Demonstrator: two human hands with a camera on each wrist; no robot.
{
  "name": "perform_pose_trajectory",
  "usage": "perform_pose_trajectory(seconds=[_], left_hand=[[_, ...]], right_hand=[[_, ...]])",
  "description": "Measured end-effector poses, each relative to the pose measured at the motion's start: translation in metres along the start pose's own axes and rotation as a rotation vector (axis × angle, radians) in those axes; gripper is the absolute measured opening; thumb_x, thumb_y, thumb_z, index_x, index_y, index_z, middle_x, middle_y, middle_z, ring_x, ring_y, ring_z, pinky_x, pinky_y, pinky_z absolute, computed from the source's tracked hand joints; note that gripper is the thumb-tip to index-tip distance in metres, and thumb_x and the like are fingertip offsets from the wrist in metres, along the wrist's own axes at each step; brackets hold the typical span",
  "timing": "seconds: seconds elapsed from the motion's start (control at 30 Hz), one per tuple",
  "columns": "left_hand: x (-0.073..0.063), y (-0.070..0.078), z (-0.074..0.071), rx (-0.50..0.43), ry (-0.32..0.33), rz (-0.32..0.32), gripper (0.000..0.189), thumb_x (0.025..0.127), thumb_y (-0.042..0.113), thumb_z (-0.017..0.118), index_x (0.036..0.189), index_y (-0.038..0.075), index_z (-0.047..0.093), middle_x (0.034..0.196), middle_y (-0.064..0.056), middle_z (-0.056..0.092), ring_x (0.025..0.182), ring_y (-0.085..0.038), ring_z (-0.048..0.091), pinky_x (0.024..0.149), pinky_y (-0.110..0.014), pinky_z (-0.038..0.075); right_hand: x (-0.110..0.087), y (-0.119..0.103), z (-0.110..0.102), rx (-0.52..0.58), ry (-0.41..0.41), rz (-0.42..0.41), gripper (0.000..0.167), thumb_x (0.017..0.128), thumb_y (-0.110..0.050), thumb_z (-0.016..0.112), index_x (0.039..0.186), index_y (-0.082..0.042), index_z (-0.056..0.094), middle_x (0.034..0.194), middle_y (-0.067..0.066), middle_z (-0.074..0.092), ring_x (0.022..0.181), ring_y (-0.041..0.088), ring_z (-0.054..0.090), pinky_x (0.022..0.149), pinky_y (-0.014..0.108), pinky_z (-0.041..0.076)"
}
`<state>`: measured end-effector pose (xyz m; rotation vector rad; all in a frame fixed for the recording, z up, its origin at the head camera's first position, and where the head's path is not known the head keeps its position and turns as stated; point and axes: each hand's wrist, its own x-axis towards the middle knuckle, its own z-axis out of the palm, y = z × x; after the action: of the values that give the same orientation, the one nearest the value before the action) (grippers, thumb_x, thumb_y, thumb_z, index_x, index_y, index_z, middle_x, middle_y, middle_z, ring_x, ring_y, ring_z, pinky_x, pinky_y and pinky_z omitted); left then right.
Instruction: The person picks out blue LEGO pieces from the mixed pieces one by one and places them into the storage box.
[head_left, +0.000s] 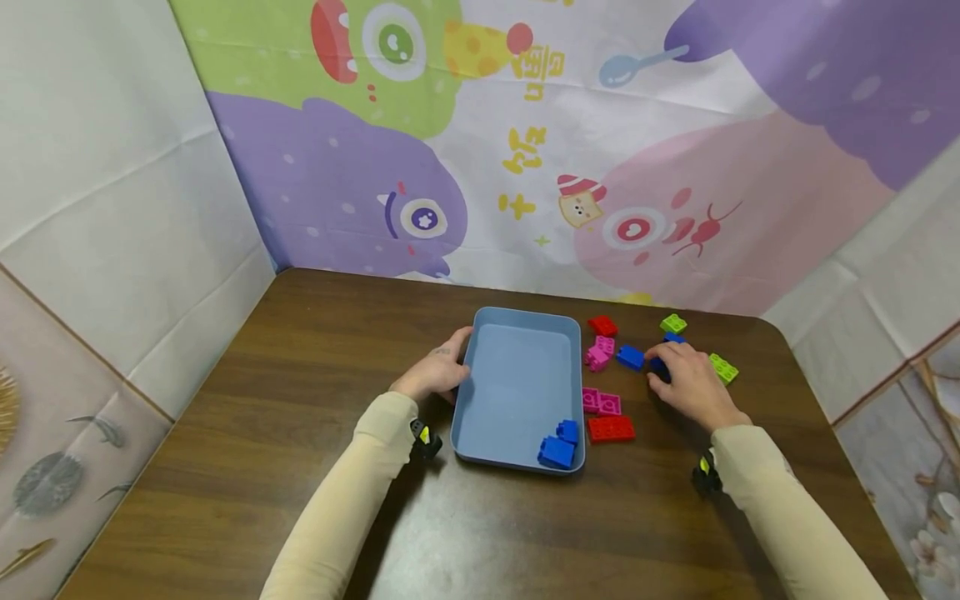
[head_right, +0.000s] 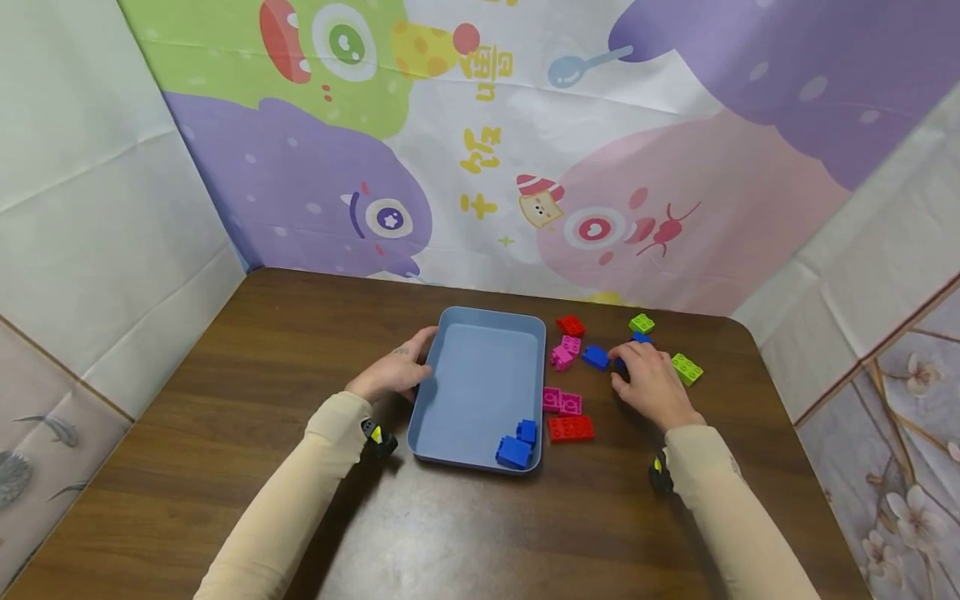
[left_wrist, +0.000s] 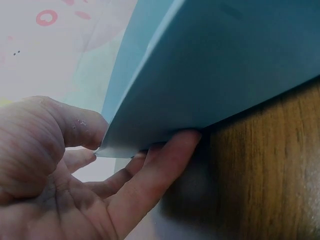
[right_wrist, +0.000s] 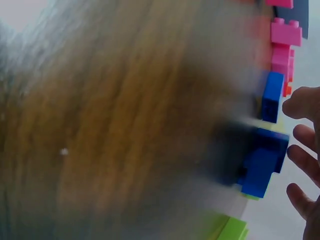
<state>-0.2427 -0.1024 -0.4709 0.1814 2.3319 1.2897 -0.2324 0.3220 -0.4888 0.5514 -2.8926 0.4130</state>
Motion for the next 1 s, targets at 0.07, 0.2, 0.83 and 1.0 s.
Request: perform_pose_trajectory(seconds=[0.07,0.2,0.83,1.0], left_hand=[[0.000,0.000,0.000,-0.001,-0.001,0.004,0.079,0.097,-0.003,0.047,0.164,0.020,0.014,0.152,-0.030,0.040,0.108,-0.041,0.065,0.063,-0.044,0.062],[0.000,0.000,0.000,0.002,-0.002,0.008,0.079,0.097,-0.003,0.046,0.164,0.020,0.013,0.153,-0.029,0.038,0.109,-0.042,0.065,0.063,-0.044,0.062],[0.000,-0.002,0.001,0.000,0.002,-0.018,0.076,0.101,0.002,0.047,0.165,0.023,0.011,0.155,-0.029,0.037,0.110,-0.043,0.066,0.066,-0.044,0.062],[0.000,-0.003,0.001,-0.008,-0.004,-0.011,0.076,0.101,0.002,0.047,0.165,0.023,0.012,0.158,-0.029,0.034,0.110,-0.042,0.066,0.066,-0.044,0.062]], right_hand=[[-0.001,0.003,0.001,0.000,0.002,0.016,0.029,0.087,-0.011,0.077,0.113,-0.003,0.069,0.119,0.020,0.067,0.112,0.041,0.059,0.093,0.062,0.046],[-0.003,0.006,0.004,0.004,0.026,0.030,0.027,0.088,-0.012,0.076,0.113,-0.004,0.068,0.119,0.019,0.066,0.112,0.041,0.056,0.094,0.062,0.045],[0.010,0.002,0.002,-0.029,-0.024,0.206,0.041,0.092,-0.022,0.072,0.126,-0.003,0.060,0.135,0.031,0.050,0.120,0.053,0.048,0.096,0.073,0.037],[0.012,0.004,0.004,-0.014,-0.124,0.247,0.044,0.094,-0.025,0.070,0.130,-0.004,0.057,0.136,0.033,0.048,0.123,0.053,0.049,0.098,0.076,0.035]])
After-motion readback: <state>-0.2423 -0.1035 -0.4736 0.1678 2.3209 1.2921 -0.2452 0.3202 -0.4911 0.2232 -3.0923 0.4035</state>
